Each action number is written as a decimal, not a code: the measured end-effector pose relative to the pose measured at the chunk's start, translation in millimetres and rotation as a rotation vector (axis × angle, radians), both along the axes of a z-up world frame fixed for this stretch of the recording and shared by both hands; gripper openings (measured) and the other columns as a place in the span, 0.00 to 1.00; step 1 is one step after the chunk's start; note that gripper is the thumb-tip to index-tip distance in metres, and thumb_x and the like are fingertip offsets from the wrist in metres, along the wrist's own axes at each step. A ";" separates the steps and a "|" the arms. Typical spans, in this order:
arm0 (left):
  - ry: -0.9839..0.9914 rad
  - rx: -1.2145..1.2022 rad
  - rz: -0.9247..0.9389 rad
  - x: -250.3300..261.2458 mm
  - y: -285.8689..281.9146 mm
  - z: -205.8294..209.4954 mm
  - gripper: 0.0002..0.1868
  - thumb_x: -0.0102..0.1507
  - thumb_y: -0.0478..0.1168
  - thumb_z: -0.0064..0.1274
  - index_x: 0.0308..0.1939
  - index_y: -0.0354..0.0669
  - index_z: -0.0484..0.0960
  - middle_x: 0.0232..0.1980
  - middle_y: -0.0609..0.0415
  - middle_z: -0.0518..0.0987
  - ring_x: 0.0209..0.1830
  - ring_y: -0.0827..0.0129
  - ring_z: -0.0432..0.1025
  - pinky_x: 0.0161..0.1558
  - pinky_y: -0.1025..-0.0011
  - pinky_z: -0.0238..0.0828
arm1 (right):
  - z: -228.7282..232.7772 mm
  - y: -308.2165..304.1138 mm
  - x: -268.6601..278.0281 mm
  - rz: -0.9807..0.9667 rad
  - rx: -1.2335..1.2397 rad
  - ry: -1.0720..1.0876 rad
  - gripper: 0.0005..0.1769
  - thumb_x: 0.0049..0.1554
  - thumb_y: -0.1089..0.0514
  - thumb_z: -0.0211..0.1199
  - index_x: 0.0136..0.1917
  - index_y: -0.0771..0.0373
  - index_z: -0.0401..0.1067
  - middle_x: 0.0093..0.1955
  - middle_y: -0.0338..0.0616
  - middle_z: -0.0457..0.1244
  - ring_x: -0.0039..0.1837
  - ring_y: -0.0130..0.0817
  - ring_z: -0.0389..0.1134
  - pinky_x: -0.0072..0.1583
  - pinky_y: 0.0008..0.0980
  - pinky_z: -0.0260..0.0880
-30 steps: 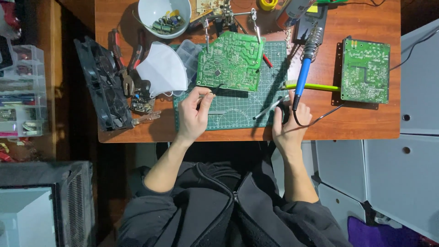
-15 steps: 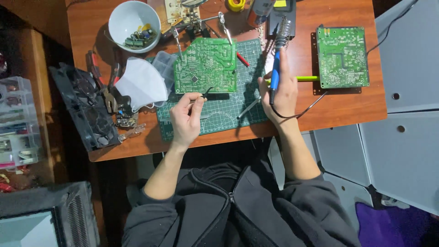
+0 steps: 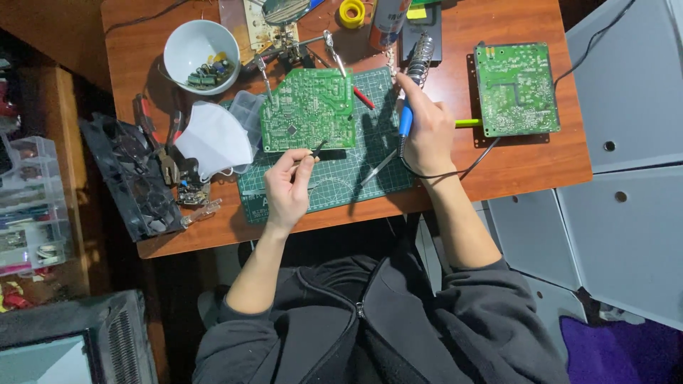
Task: The person uses a soldering iron and tweezers to work on a green circuit board. They apply heat to specific points on the board while holding a small component in place with the tweezers.
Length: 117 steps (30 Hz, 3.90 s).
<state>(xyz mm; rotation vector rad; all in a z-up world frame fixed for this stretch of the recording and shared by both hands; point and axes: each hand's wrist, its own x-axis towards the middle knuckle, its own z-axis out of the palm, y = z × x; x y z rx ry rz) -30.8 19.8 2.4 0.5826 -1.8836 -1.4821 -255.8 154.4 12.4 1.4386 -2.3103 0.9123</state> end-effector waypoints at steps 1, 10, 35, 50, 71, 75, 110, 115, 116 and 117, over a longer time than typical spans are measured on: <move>0.032 0.012 0.017 1.1 -2.1 1.4 0.11 0.70 0.40 0.46 0.41 0.37 0.80 0.31 0.53 0.79 0.26 0.79 0.66 0.28 0.79 0.64 | -2.4 1.7 0.3 -0.031 0.001 0.064 0.21 0.67 0.60 0.55 0.72 0.51 0.63 0.53 0.38 0.70 0.46 0.37 0.70 0.50 0.30 0.59; 0.075 0.014 0.096 10.9 -21.7 1.7 0.11 0.70 0.39 0.47 0.40 0.37 0.81 0.26 0.53 0.77 0.24 0.81 0.64 0.29 0.80 0.64 | -7.4 21.8 -0.5 -0.076 -0.021 0.194 0.16 0.64 0.54 0.63 0.64 0.44 0.71 0.39 0.25 0.67 0.42 0.24 0.71 0.56 0.27 0.59; 0.065 0.007 0.135 16.1 -21.7 14.0 0.10 0.70 0.40 0.48 0.39 0.39 0.82 0.28 0.53 0.78 0.26 0.82 0.65 0.34 0.75 0.71 | 2.4 52.2 45.6 0.022 -0.199 0.081 0.12 0.60 0.63 0.64 0.57 0.54 0.75 0.38 0.35 0.67 0.41 0.32 0.71 0.57 0.31 0.62; 0.092 -0.042 0.088 10.5 -29.8 28.1 0.10 0.70 0.38 0.47 0.40 0.38 0.82 0.24 0.51 0.76 0.25 0.79 0.67 0.32 0.75 0.71 | -1.6 54.3 68.2 0.248 -0.601 -0.028 0.05 0.57 0.60 0.66 0.43 0.63 0.79 0.28 0.38 0.61 0.28 0.34 0.63 0.45 0.37 0.67; -0.013 -0.478 0.139 -4.3 -49.0 27.0 0.09 0.68 0.41 0.51 0.37 0.45 0.84 0.20 0.51 0.76 0.19 0.56 0.73 0.23 0.70 0.70 | 46.9 -61.5 27.1 0.538 -0.467 -0.221 0.28 0.66 0.46 0.48 0.59 0.73 0.75 0.35 0.47 0.68 0.33 0.36 0.68 0.43 0.35 0.69; 0.000 -0.634 0.136 -7.4 -59.7 25.3 0.08 0.68 0.39 0.51 0.37 0.44 0.83 0.17 0.59 0.69 0.20 0.60 0.71 0.31 0.70 0.71 | 42.4 -67.3 18.2 0.524 -0.415 -0.266 0.30 0.64 0.42 0.49 0.58 0.71 0.75 0.42 0.46 0.69 0.35 0.32 0.69 0.43 0.33 0.70; 0.010 -0.785 0.103 -16.5 -81.7 9.9 0.06 0.67 0.38 0.53 0.37 0.42 0.83 0.17 0.58 0.66 0.19 0.66 0.66 0.35 0.71 0.68 | 43.0 -12.7 -7.2 0.443 -0.240 -0.165 0.38 0.61 0.40 0.38 0.50 0.71 0.81 0.26 0.43 0.64 0.28 0.33 0.64 0.38 0.29 0.68; -0.005 -0.788 0.075 -16.3 -80.8 11.5 0.05 0.66 0.37 0.54 0.37 0.42 0.83 0.18 0.58 0.68 0.19 0.66 0.66 0.33 0.71 0.68 | 35.8 -21.2 -2.7 0.447 -0.244 -0.221 0.37 0.62 0.40 0.39 0.52 0.69 0.81 0.30 0.42 0.66 0.31 0.35 0.68 0.38 0.31 0.68; -0.008 -0.790 0.066 -16.1 -81.4 11.8 0.05 0.66 0.36 0.54 0.37 0.42 0.83 0.18 0.57 0.68 0.19 0.65 0.66 0.32 0.71 0.68 | 35.0 -23.5 -1.5 0.451 -0.262 -0.248 0.37 0.62 0.39 0.40 0.54 0.69 0.81 0.32 0.46 0.67 0.32 0.41 0.69 0.39 0.34 0.68; -0.008 -0.791 0.067 -16.5 -80.8 10.7 0.05 0.66 0.36 0.54 0.37 0.42 0.83 0.18 0.57 0.68 0.19 0.65 0.66 0.32 0.71 0.68 | 36.4 -27.1 0.7 0.451 -0.262 -0.247 0.37 0.62 0.39 0.40 0.54 0.69 0.81 0.32 0.46 0.67 0.32 0.41 0.69 0.39 0.34 0.68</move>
